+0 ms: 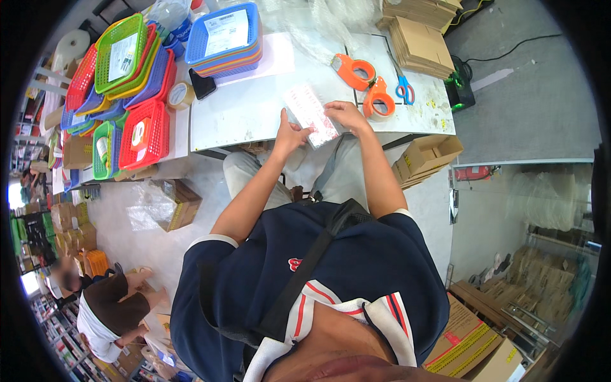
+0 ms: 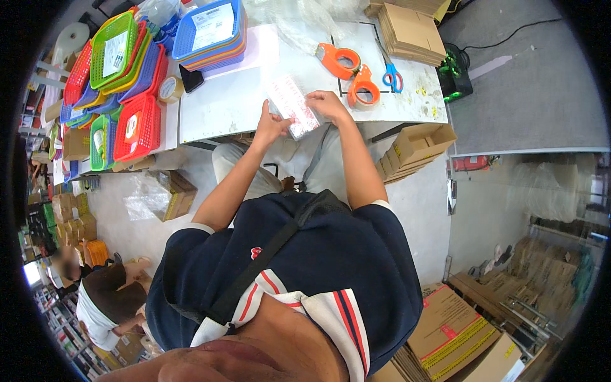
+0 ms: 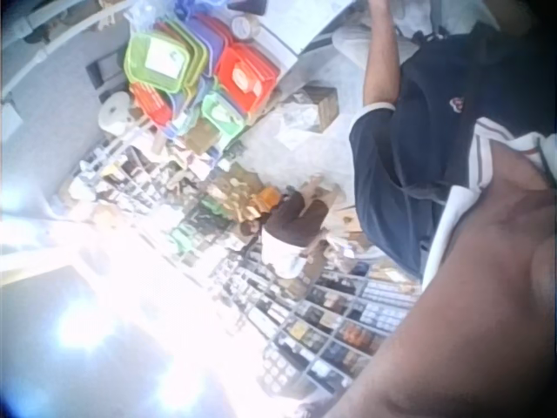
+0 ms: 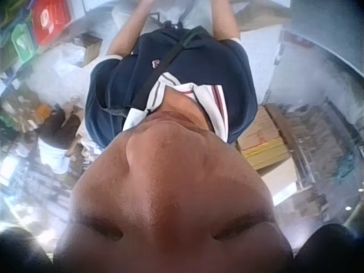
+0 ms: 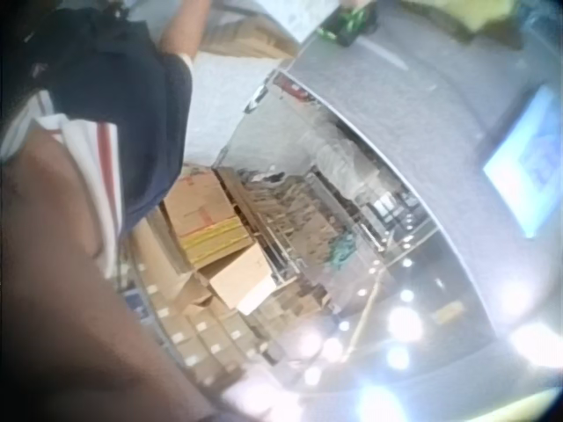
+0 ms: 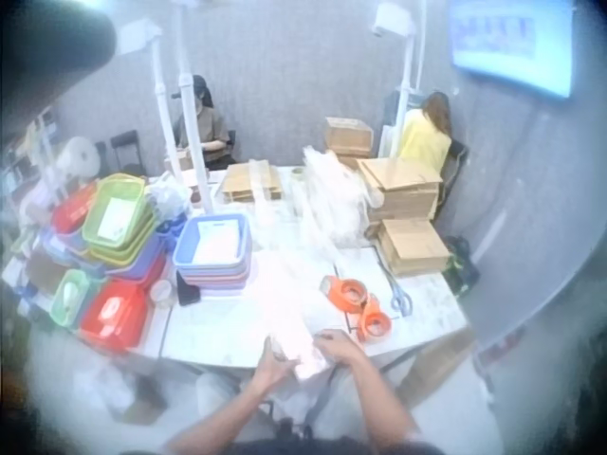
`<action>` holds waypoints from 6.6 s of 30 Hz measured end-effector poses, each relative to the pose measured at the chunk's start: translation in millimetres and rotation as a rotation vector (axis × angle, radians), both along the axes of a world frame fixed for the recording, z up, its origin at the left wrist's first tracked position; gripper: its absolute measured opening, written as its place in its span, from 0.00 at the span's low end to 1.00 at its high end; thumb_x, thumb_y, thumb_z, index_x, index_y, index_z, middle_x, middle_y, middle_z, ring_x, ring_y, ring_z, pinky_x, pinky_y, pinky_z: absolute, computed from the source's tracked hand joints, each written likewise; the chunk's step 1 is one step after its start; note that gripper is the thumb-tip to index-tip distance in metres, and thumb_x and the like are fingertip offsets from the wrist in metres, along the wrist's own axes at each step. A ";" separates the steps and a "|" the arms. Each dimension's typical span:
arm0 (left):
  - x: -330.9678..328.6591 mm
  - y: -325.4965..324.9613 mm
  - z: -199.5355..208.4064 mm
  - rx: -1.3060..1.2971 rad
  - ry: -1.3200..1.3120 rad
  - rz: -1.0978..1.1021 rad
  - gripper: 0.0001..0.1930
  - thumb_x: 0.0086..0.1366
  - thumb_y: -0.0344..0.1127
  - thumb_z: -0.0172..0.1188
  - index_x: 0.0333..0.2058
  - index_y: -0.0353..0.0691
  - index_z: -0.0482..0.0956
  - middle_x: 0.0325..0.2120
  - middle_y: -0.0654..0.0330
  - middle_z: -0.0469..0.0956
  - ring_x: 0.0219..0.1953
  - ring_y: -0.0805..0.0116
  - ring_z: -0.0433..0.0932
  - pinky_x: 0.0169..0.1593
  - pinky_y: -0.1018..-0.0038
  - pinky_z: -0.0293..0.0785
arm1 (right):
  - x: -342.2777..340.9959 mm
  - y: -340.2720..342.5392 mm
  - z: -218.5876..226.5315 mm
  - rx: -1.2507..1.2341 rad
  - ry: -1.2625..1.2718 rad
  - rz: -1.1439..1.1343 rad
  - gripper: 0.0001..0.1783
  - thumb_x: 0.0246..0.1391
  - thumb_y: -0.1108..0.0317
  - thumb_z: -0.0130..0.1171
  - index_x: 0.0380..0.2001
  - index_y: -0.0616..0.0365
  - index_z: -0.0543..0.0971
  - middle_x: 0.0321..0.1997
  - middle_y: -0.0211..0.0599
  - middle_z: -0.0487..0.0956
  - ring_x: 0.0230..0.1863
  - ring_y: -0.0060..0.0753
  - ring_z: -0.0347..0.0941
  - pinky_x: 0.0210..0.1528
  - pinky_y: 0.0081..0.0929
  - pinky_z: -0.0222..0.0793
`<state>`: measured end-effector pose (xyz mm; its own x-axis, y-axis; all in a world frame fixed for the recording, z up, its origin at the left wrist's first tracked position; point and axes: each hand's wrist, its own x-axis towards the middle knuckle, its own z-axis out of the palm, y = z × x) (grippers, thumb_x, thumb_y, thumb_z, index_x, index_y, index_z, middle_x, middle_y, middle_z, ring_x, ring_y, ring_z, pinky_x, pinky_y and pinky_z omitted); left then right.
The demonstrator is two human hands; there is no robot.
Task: The person wraps small items in bubble wrap, places them into cardboard boxes, seals the boxes with tape, and affixes shipping labels. The process is repeated for multiple items in a warehouse setting.
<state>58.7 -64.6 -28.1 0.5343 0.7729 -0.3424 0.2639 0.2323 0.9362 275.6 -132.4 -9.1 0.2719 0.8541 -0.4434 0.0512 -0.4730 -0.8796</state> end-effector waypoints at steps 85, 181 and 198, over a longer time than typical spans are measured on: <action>-30.0 65.8 35.9 0.958 0.081 -0.158 0.24 0.54 0.30 0.70 0.52 0.38 0.81 0.47 0.52 0.83 0.49 0.50 0.79 0.56 0.61 0.73 | -93.3 -21.2 83.2 0.428 0.316 -0.052 0.37 0.57 0.73 0.39 0.72 0.60 0.60 0.53 0.48 0.77 0.36 0.36 0.79 0.33 0.34 0.81; -30.0 64.5 -29.4 1.064 0.338 0.054 0.22 0.60 0.40 0.67 0.51 0.38 0.78 0.59 0.50 0.71 0.65 0.46 0.65 0.71 0.44 0.49 | 342.4 137.8 273.6 0.801 -1.855 -0.654 0.14 0.62 0.73 0.51 0.50 0.59 0.78 0.44 0.48 0.81 0.46 0.51 0.79 0.44 0.43 0.77; -52.7 120.3 53.3 0.314 -0.574 0.448 0.27 0.79 0.53 0.42 0.58 0.37 0.76 0.50 0.55 0.81 0.53 0.63 0.78 0.60 0.64 0.68 | 24.8 -56.3 123.3 0.788 0.045 -0.441 0.10 0.64 0.68 0.62 0.47 0.54 0.79 0.43 0.33 0.83 0.44 0.30 0.79 0.48 0.31 0.76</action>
<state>6.1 55.7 25.2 0.1760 0.9709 0.1622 -0.3359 -0.0957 0.9370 300.3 -188.7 114.2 0.6432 0.7369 0.2078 -0.0342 0.2988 -0.9537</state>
